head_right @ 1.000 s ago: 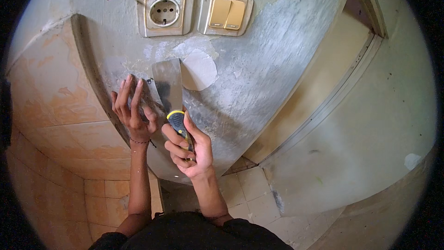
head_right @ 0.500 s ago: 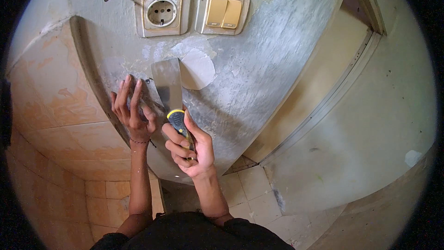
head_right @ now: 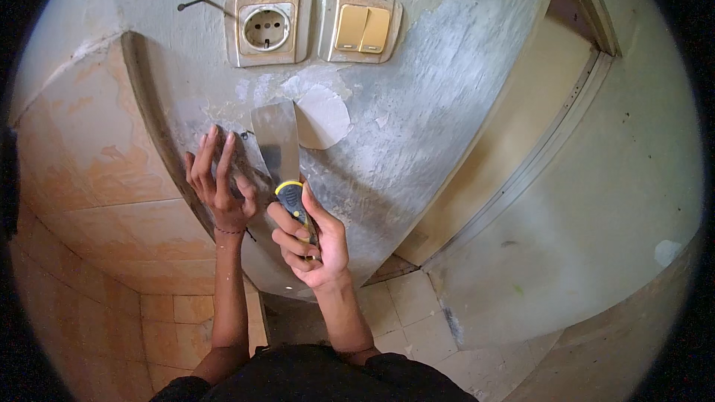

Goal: The person scrapes and smooths plaster on a wall near electrical outlets using a scraper.

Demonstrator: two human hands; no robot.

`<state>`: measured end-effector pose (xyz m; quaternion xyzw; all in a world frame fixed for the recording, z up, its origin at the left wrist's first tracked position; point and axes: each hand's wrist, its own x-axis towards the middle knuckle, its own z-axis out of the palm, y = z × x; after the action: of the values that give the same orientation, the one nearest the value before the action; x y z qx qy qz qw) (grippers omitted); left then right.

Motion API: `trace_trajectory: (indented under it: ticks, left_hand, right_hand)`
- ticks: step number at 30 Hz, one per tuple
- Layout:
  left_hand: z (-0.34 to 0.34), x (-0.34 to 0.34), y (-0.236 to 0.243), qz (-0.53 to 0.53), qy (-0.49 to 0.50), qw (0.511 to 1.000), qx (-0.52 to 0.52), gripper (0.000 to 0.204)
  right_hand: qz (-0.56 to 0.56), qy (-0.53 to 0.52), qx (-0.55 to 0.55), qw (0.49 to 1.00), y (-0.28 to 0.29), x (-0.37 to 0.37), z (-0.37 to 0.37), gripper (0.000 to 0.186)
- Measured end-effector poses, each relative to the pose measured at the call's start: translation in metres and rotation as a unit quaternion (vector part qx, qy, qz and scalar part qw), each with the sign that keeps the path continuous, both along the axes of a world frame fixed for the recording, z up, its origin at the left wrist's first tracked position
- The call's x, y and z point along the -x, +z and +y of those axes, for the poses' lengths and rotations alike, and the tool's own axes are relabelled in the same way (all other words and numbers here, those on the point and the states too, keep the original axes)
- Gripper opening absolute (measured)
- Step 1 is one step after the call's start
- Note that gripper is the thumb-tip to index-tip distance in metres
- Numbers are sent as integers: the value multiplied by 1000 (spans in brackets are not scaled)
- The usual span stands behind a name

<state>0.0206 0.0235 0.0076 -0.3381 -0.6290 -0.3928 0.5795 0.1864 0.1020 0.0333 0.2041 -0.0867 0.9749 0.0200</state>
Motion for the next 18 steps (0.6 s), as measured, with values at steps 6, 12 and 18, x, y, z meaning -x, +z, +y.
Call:
trace_trajectory:
  ticks: [6, 12, 18]
  left_hand:
    - [-1, 0, -2, -6, -5, 1000, 13, 53]
    - [-5, -2, 0, -9, -7, 999, 38, 53]
    - [-1, -2, -3, -11, -11, 1000, 23, 54]
  right_hand:
    - [-5, 4, -3, 1000, 3, 0, 3, 33]
    - [-10, 0, -12, 1000, 0, 1, 5, 32]
    - [-53, -44, -49, 996, 3, -4, 2, 23]
